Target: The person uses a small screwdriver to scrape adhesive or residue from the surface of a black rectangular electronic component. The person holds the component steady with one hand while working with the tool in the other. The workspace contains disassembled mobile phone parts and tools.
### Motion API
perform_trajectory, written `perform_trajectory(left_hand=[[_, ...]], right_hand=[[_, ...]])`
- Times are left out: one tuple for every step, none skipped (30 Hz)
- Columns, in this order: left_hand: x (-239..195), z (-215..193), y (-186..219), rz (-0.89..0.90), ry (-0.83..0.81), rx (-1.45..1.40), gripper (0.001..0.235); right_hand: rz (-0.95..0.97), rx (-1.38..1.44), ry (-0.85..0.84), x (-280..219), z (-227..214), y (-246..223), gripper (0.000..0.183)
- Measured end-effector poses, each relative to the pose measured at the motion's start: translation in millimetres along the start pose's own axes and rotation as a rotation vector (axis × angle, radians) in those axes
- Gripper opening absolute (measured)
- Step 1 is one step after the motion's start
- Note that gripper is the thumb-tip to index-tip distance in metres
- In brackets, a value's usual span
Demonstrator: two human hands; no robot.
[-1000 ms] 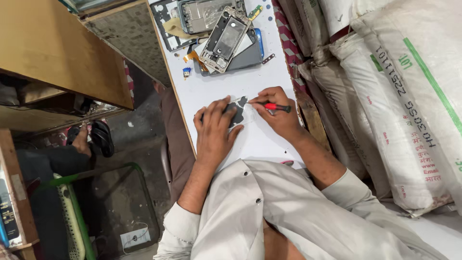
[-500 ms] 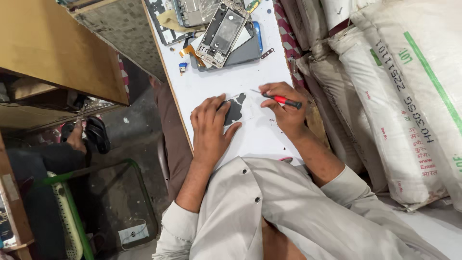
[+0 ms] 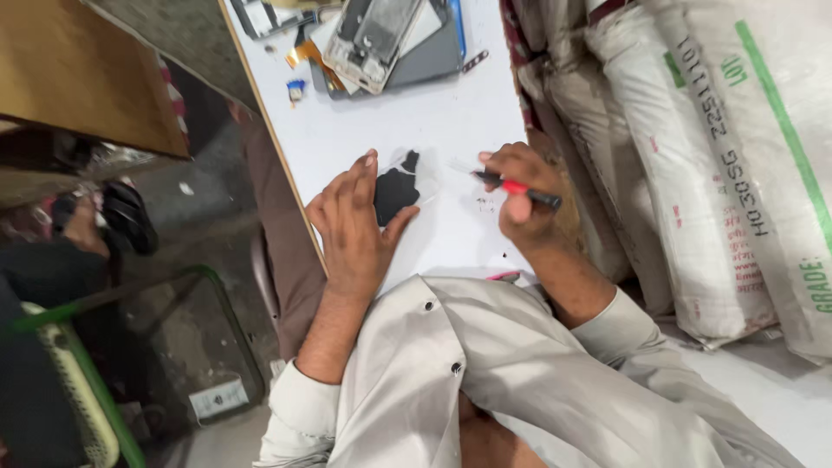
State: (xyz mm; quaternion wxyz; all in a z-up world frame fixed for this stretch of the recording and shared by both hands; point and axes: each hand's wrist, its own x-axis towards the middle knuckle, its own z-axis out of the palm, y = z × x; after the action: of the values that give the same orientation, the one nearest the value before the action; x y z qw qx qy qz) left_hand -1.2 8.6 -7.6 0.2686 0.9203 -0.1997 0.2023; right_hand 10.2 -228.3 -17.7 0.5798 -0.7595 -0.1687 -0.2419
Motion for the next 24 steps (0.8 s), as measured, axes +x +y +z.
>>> perform_trajectory(left_hand=[[-2.6, 1.0, -0.4, 0.014, -0.004, 0.021, 0.094], [-4.7, 1.9, -2.2, 0.028, -0.009, 0.041, 0.094], [-7.4, 2.6, -3.7, 0.042, -0.016, 0.059, 0.093], [-9.0, 4.6, -4.6, 0.033, -0.016, 0.061, 0.092], [-9.2, 6.1, -5.8, 0.027, -0.015, 0.065, 0.091], [-9.7, 7.1, -6.4, 0.021, -0.015, 0.069, 0.090], [-9.6, 8.3, -7.4, 0.019, -0.028, 0.080, 0.088], [-10.2, 8.5, -8.0, 0.018, -0.042, 0.091, 0.085], [-10.3, 9.1, -8.6, 0.018, -0.053, 0.103, 0.083], [-10.1, 9.7, -9.8, 0.020, -0.062, 0.097, 0.080], [-10.2, 10.1, -11.3, 0.022, -0.069, 0.093, 0.077], [-11.0, 10.4, -11.6, 0.025, -0.075, 0.089, 0.075], [-10.9, 11.0, -12.1, 0.014, -0.085, 0.080, 0.074], [-11.2, 10.8, -11.9, 0.003, -0.095, 0.071, 0.072], [-10.5, 11.0, -12.1, -0.006, -0.099, 0.064, 0.071], [-9.9, 11.2, -11.3, -0.010, -0.105, 0.071, 0.071], [-8.2, 11.9, -11.0, -0.012, -0.108, 0.080, 0.071], [-6.8, 11.8, -10.7, -0.014, -0.111, 0.089, 0.071], [-6.3, 11.2, -9.8, -0.019, -0.112, 0.090, 0.070], [-5.9, 10.7, -9.2, -0.023, -0.113, 0.091, 0.068], [-5.7, 10.1, -8.7, -0.027, -0.116, 0.091, 0.067], [-5.6, 9.2, -8.7, -0.022, -0.119, 0.085, 0.065], [-5.0, 8.4, -9.2, -0.018, -0.122, 0.078, 0.062], [-4.6, 7.7, -9.3, -0.013, -0.125, 0.071, 0.060]], right_hand=[[-0.005, 0.025, -0.005, -3.4, -0.3, 2.0, 0.071], [-0.009, 0.051, -0.010, -4.1, -0.4, 5.9, 0.070], [-0.010, 0.075, -0.015, -5.2, -0.6, 8.6, 0.069], [-0.031, 0.070, -0.054, -6.1, -1.9, 10.2, 0.067], [-0.052, 0.066, -0.091, -5.4, -2.7, 11.7, 0.066], [-0.074, 0.063, -0.128, -4.9, -4.1, 12.3, 0.064], [-0.087, 0.016, -0.154, -4.2, -5.4, 13.4, 0.062], [-0.100, -0.030, -0.181, -4.3, -6.6, 14.0, 0.060], [-0.117, -0.075, -0.210, -4.1, -7.8, 15.1, 0.058], [-0.101, -0.086, -0.205, -4.1, -7.1, 17.2, 0.056], [-0.088, -0.094, -0.200, -4.6, -5.0, 20.1, 0.055], [-0.076, -0.103, -0.195, -5.7, -4.0, 22.1, 0.054], [-0.067, -0.091, -0.194, -5.8, -2.6, 24.6, 0.052], [-0.059, -0.078, -0.192, -6.6, -1.6, 25.7, 0.050], [-0.057, -0.066, -0.190, -6.1, -0.8, 26.9, 0.048], [-0.065, -0.072, -0.194, -6.2, 0.1, 26.6, 0.048], [-0.077, -0.078, -0.196, -5.0, 1.1, 26.8, 0.047], [-0.090, -0.083, -0.198, -3.4, 1.3, 26.6, 0.047], [-0.119, -0.076, -0.195, -3.1, 0.7, 25.2, 0.047], [-0.148, -0.068, -0.192, -2.8, -0.7, 23.8, 0.047], [-0.175, -0.059, -0.191, -2.8, -1.7, 22.7, 0.047], [-0.139, -0.078, -0.189, -3.4, -2.1, 21.5, 0.046], [-0.104, -0.096, -0.187, -3.2, -2.4, 20.9, 0.046], [-0.069, -0.115, -0.186, -2.9, -2.2, 21.0, 0.045]])
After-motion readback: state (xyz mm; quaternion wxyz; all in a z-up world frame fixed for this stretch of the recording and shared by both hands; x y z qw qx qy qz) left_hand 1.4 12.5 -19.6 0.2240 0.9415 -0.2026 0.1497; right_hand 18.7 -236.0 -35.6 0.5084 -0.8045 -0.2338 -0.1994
